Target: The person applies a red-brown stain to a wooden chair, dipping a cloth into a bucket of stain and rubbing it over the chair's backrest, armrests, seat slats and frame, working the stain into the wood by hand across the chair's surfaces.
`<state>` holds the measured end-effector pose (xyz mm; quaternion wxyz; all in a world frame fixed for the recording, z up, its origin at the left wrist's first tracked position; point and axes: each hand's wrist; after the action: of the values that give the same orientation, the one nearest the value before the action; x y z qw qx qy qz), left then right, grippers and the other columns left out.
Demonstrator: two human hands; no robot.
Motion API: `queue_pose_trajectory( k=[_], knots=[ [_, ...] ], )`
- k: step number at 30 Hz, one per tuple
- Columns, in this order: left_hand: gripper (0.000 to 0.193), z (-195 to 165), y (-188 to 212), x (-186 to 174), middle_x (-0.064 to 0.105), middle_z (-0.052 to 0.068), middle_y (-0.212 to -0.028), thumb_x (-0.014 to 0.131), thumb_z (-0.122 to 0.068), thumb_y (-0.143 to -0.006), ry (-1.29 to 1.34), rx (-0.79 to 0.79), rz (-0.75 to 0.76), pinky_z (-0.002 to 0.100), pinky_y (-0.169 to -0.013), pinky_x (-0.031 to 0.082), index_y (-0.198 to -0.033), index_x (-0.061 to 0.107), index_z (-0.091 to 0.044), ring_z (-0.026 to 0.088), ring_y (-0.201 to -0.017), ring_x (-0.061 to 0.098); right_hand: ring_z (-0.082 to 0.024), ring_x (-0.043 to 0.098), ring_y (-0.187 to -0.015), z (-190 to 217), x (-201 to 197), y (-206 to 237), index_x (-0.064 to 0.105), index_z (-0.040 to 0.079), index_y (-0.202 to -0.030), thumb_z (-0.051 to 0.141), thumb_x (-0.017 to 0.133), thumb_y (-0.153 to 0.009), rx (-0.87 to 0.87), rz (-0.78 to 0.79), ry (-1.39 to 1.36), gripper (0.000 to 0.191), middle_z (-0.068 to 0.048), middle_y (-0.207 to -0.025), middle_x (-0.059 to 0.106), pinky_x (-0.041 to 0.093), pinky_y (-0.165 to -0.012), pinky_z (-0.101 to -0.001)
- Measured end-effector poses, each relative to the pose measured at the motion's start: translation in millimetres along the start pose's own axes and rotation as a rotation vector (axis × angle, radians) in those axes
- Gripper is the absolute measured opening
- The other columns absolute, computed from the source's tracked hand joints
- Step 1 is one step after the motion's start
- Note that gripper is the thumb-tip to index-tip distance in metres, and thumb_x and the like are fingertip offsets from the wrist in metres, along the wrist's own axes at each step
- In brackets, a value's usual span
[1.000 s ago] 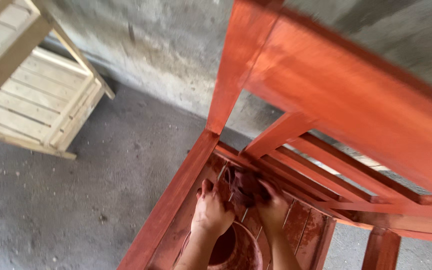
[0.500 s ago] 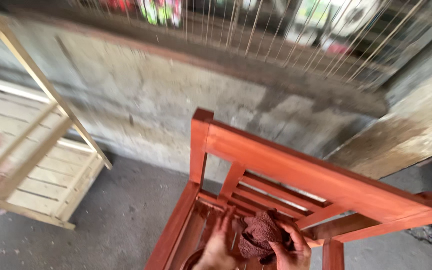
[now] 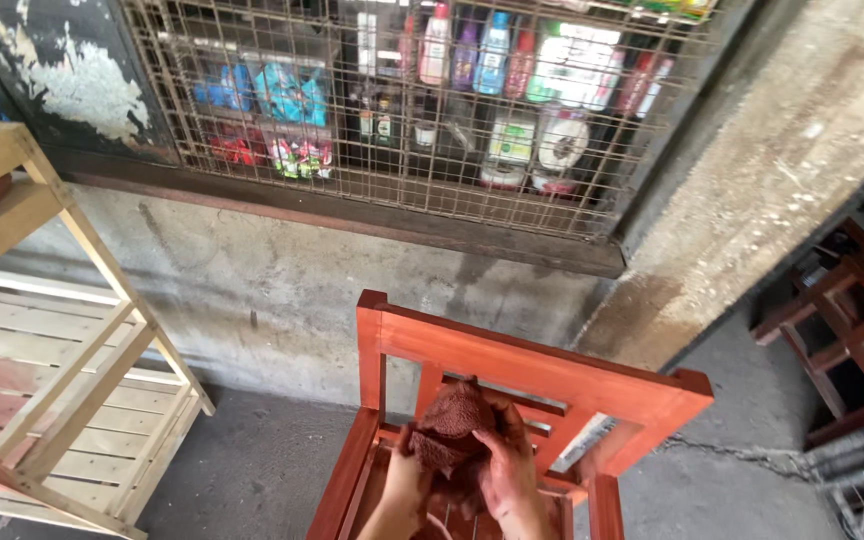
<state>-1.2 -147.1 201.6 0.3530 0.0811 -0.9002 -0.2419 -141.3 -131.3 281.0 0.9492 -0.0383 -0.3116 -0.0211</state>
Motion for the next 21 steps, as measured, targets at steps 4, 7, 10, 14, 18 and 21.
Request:
queue_pose_trajectory(
  k=[4,7,10,14,18,21],
  knots=[
    [0.047,-20,20,5,0.069,0.018,-0.121,0.057,0.005,-0.09,0.238,0.069,0.029,0.047,-0.083,0.061,-0.133,0.051,-0.013,0.034,-0.104,0.071,-0.024,0.067,-0.108,11,-10,9,0.059,0.003,-0.128,0.001,0.063,-0.076,0.197,-0.161,0.226,0.052,-0.013,-0.122,0.068,0.06,-0.086,-0.0383],
    [0.045,-38,33,9,0.066,0.019,-0.118,0.056,0.009,-0.09,0.158,0.171,0.068,0.048,-0.082,0.058,-0.131,0.053,-0.007,0.034,-0.103,0.068,-0.03,0.068,-0.099,17,-22,18,0.048,0.007,-0.139,0.012,0.064,-0.079,0.383,-0.186,0.294,0.063,-0.021,-0.124,0.067,0.058,-0.08,-0.0434],
    [0.052,-52,47,16,0.064,0.016,-0.122,0.051,0.014,-0.087,0.271,0.182,0.083,0.049,-0.087,0.058,-0.132,0.054,-0.012,0.034,-0.107,0.066,-0.031,0.061,-0.097,13,-18,29,0.032,0.023,-0.158,0.038,0.061,-0.084,0.578,-0.304,0.234,0.081,-0.018,-0.136,0.062,0.049,-0.082,-0.0455],
    [0.056,-58,68,31,0.065,0.017,-0.125,0.046,0.016,-0.085,0.342,0.134,0.165,0.048,-0.091,0.059,-0.134,0.054,-0.01,0.035,-0.112,0.066,-0.025,0.057,-0.109,-1,19,31,0.036,0.018,-0.161,0.081,0.046,-0.086,0.651,-0.348,0.213,0.098,-0.012,-0.151,0.054,0.042,-0.104,-0.0546],
    [0.064,-70,77,33,0.064,0.019,-0.125,0.037,0.016,-0.08,0.303,0.003,0.138,0.055,-0.088,0.061,-0.135,0.051,-0.012,0.04,-0.112,0.066,-0.029,0.071,-0.114,6,49,15,0.059,0.011,-0.144,0.078,0.05,-0.082,0.566,-0.371,-0.108,0.092,-0.018,-0.141,0.067,0.053,-0.102,-0.0498],
    [0.064,-82,77,20,0.064,0.021,-0.124,0.039,0.011,-0.08,0.2,-0.041,0.174,0.054,-0.084,0.061,-0.137,0.051,-0.015,0.041,-0.108,0.066,-0.03,0.073,-0.109,10,53,8,0.073,0.007,-0.125,0.068,0.06,-0.086,0.52,-0.382,0.244,0.074,-0.019,-0.126,0.075,0.059,-0.097,-0.0484]
  ],
)
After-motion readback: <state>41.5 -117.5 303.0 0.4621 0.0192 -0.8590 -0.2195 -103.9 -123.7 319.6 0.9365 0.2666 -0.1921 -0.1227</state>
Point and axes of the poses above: each hand's wrist, its own y-axis away from the middle knuckle, its own x-axis out of the palm, z = x × y
